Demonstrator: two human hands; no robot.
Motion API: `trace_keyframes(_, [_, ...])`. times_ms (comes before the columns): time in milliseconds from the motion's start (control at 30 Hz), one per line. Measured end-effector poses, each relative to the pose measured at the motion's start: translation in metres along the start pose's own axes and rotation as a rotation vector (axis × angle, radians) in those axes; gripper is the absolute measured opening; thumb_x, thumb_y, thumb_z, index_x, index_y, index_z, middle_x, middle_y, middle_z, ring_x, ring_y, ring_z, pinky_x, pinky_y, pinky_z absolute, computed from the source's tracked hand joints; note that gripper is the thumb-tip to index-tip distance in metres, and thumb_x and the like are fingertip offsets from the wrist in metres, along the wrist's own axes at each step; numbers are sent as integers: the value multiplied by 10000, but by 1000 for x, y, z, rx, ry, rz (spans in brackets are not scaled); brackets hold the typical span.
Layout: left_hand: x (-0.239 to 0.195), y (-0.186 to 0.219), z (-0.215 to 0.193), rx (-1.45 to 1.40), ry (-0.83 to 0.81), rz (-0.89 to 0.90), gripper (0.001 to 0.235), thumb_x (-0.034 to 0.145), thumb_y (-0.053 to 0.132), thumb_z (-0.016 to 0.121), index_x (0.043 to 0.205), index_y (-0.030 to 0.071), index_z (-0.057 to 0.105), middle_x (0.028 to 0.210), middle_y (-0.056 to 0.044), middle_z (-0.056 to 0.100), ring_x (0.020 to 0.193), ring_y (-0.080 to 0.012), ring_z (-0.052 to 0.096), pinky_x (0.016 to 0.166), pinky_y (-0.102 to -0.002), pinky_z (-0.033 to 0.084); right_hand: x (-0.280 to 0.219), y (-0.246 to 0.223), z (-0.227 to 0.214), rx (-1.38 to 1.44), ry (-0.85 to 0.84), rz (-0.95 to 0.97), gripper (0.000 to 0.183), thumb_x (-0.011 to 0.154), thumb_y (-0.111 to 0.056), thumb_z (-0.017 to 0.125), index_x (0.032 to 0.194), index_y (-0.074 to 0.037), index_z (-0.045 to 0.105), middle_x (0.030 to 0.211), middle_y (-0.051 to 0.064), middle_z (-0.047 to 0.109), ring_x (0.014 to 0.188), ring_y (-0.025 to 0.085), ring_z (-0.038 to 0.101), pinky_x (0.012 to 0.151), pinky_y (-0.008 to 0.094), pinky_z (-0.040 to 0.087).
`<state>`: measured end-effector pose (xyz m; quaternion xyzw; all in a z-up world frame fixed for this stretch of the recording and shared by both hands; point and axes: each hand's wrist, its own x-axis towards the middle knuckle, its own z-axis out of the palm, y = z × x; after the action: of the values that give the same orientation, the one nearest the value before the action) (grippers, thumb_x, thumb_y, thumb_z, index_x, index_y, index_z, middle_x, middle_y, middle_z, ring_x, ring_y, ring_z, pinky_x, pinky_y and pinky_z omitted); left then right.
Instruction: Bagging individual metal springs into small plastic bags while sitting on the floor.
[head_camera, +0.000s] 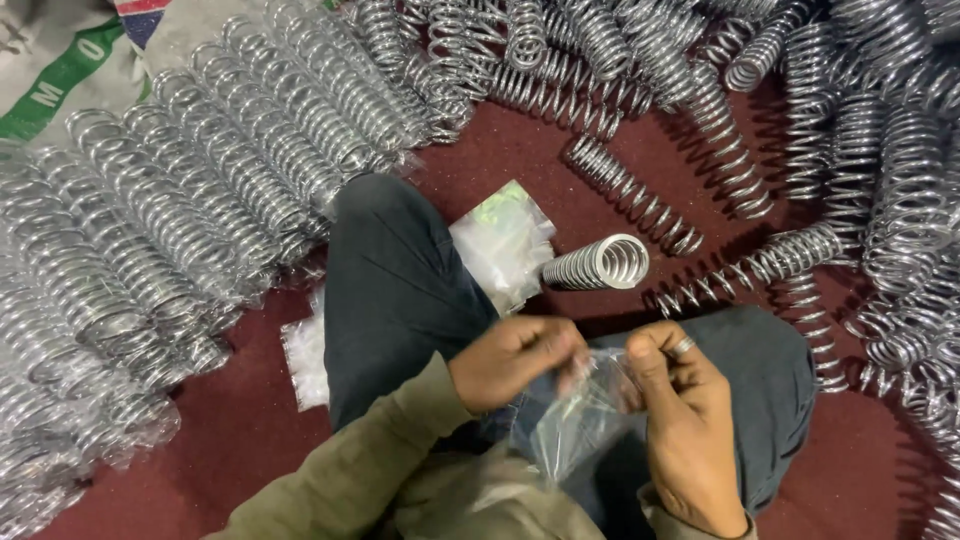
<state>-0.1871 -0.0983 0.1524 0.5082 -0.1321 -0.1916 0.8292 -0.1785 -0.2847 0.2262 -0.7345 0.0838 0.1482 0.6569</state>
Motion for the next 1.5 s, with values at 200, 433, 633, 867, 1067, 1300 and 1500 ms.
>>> trace_keyframes(200, [35,8,-11,68,335,104,263,1095,331,489,1032,115,626,857,-19,628,784,-138,571,750,-332,508,32,12,-5,-108,-25,-198,50,996,-92,656,980,-64,695,884,34,663,843,152,594,804,290,490])
trace_keyframes(433, [85,3,-28,321,449,203,169,1004,191,641,912,49,653,1117,-132,666,809,-156,700,769,-370,592,111,9,-25,-516,13,-522,31,939,13,689,935,-18,692,826,153,589,686,231,547,626,353,456])
trace_keyframes(633, [106,-40,-66,189,519,-240,304,962,235,594,1023,-50,681,980,-203,680,621,-196,725,394,-267,562,121,18,5,-751,-135,-228,135,952,159,520,963,287,562,809,342,593,765,399,554,812,412,584])
trace_keyframes(867, [123,-135,-109,224,574,-323,401,996,260,598,1168,-99,649,1089,-236,692,859,-235,701,677,-331,583,144,76,0,-142,-26,20,250,1020,-155,594,1141,42,689,866,189,624,670,232,578,547,385,522])
trace_keyframes(1067, [102,-38,-44,781,556,-663,387,1048,202,481,1316,-58,579,1286,-258,637,1183,-361,668,1058,-402,525,181,152,-7,-252,-21,76,380,1027,-238,557,1187,88,668,848,257,653,578,267,611,528,434,510])
trace_keyframes(1300, [100,-126,-86,1031,628,-622,269,923,40,622,1175,105,552,1261,-114,489,1058,-355,675,865,-528,598,181,168,16,-434,-96,103,448,988,-269,612,1307,45,587,1034,266,645,772,309,619,686,457,518])
trace_keyframes(1500, [81,-98,-57,1099,648,-193,363,882,-126,543,1140,123,488,1137,-92,460,1043,-403,622,826,-454,565,146,150,10,-534,-129,82,534,949,-253,649,1393,-5,486,1208,256,581,989,352,563,856,508,468])
